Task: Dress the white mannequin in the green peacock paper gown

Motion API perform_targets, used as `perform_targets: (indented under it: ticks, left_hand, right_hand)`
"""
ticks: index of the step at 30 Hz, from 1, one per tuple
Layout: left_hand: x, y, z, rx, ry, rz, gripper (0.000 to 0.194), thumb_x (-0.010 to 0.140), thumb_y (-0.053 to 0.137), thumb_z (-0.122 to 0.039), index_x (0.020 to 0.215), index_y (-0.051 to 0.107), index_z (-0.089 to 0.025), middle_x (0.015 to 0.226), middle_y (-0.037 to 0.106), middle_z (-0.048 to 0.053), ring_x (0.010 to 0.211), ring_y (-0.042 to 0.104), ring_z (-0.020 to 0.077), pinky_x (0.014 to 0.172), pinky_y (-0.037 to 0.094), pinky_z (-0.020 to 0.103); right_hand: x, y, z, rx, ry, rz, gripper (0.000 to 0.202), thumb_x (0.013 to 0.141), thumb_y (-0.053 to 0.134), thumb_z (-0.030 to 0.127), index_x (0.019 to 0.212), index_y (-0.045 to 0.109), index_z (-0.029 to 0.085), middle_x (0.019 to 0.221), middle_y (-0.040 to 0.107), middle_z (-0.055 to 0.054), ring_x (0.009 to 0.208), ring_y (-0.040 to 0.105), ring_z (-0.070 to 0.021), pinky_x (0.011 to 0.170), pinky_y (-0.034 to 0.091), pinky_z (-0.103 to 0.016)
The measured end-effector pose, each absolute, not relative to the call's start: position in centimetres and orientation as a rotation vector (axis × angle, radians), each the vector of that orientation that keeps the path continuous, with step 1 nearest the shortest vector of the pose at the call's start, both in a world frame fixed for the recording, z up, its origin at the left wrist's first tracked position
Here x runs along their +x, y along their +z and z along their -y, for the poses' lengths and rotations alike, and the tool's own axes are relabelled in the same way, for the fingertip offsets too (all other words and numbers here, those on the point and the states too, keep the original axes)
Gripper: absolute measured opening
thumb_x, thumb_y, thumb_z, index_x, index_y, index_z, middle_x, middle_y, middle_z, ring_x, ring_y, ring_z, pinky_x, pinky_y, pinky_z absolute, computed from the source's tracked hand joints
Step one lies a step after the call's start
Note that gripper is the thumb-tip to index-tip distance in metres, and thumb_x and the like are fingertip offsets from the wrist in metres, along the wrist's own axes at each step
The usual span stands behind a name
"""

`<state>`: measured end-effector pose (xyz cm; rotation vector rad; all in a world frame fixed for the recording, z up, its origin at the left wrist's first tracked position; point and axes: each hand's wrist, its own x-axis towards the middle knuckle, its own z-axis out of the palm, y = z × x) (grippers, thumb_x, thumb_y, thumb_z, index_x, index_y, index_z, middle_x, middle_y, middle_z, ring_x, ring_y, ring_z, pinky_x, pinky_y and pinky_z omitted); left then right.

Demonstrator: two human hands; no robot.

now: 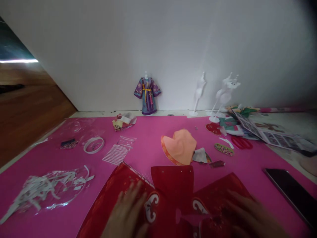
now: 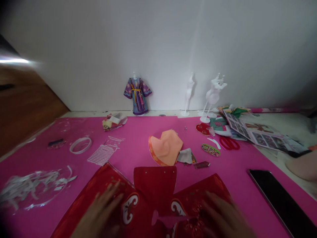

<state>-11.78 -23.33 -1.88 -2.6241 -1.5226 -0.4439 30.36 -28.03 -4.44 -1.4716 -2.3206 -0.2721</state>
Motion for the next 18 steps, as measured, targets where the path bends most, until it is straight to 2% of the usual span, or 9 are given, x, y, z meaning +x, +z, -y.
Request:
perform_targets:
  ticks: [1, 4, 6, 9, 11, 12, 16, 18]
  left_hand:
    - [-13.3, -1.7, 23.3, -2.555, -0.489, 1.592, 0.062, 0.091, 0.046, -0.037, 0.149, 0.023, -0.032, 0.153, 0.036, 0.004, 0.137, 0.037, 0.0311, 0.105, 0.043, 0.052]
    - [-16.8, -2.1, 23.7, -2.519, -0.403, 1.671, 0.062, 0.091, 0.045, -0.038, 0.149, 0.022, -0.032, 0.152, 0.037, 0.004, 0.136, 0.039, 0.0296, 0.102, 0.047, 0.051]
    - [-18.0, -3.1, 24.1, -2.504, -0.328, 1.663, 0.069, 0.09, 0.047, -0.04, 0.15, 0.017, -0.03, 0.153, 0.034, 0.007, 0.137, 0.037, 0.031, 0.101, 0.047, 0.052]
    - [-18.5, -4.5, 24.5, -2.453, -0.282, 1.614, 0.075, 0.088, 0.046, -0.044, 0.152, 0.009, -0.027, 0.154, 0.031, 0.01, 0.137, 0.035, 0.034, 0.098, 0.048, 0.054]
    - [-18.2, -4.9, 24.6, -2.429, -0.3, 1.574, 0.074, 0.089, 0.041, -0.045, 0.152, 0.008, -0.026, 0.154, 0.031, 0.011, 0.136, 0.038, 0.0342, 0.096, 0.048, 0.053]
    - [-18.0, -4.9, 24.6, -2.424, -0.315, 1.553, 0.073, 0.089, 0.039, -0.044, 0.152, 0.008, -0.025, 0.154, 0.032, 0.012, 0.135, 0.039, 0.0339, 0.095, 0.048, 0.053]
    - [-16.8, -4.1, 24.9, -2.517, -0.265, 1.484, 0.074, 0.088, 0.041, -0.037, 0.153, 0.008, -0.024, 0.15, 0.039, 0.011, 0.131, 0.046, 0.0314, 0.094, 0.049, 0.047]
    - [-16.5, -4.3, 25.1, -2.51, -0.261, 1.483, 0.074, 0.087, 0.04, -0.038, 0.152, 0.008, -0.026, 0.148, 0.042, 0.01, 0.129, 0.048, 0.0317, 0.093, 0.048, 0.049]
  right_hand:
    - [28.5, -3.6, 27.2, -1.424, -0.193, 2.376, 0.055, 0.087, 0.054, 0.034, 0.141, 0.041, 0.039, 0.129, 0.063, -0.005, 0.103, 0.067, -0.0326, 0.081, 0.056, -0.048]
    - [22.7, -1.3, 24.7, -1.309, -0.024, 2.544, 0.05, 0.087, 0.057, 0.029, 0.137, 0.049, 0.033, 0.138, 0.055, -0.005, 0.116, 0.061, -0.0293, 0.094, 0.051, -0.045]
    - [20.0, -0.4, 23.5, -1.174, 0.025, 2.67, 0.061, 0.085, 0.06, 0.038, 0.142, 0.043, 0.024, 0.141, 0.05, -0.011, 0.121, 0.056, -0.0332, 0.094, 0.052, -0.047]
    - [19.0, -0.2, 23.1, -1.192, 0.081, 2.677, 0.093, 0.081, 0.063, 0.048, 0.151, 0.014, 0.013, 0.145, 0.04, -0.018, 0.126, 0.05, -0.0373, 0.094, 0.05, -0.051]
    - [19.7, -0.4, 23.5, -1.299, 0.111, 2.639, 0.103, 0.079, 0.066, 0.044, 0.15, -0.004, 0.015, 0.15, 0.031, -0.016, 0.13, 0.046, -0.0366, 0.099, 0.046, -0.052]
    - [20.2, -0.6, 23.7, -1.346, 0.113, 2.621, 0.106, 0.078, 0.067, 0.041, 0.149, -0.008, 0.017, 0.151, 0.029, -0.014, 0.131, 0.045, -0.0364, 0.101, 0.045, -0.053]
    - [21.9, -0.9, 24.5, -1.439, 0.134, 2.58, 0.107, 0.074, 0.069, 0.035, 0.149, -0.007, 0.023, 0.152, 0.023, -0.01, 0.13, 0.044, -0.0382, 0.101, 0.044, -0.055]
    - [22.2, -0.9, 24.5, -1.444, 0.153, 2.574, 0.106, 0.074, 0.069, 0.035, 0.149, -0.005, 0.024, 0.152, 0.022, -0.009, 0.13, 0.044, -0.0388, 0.101, 0.045, -0.056]
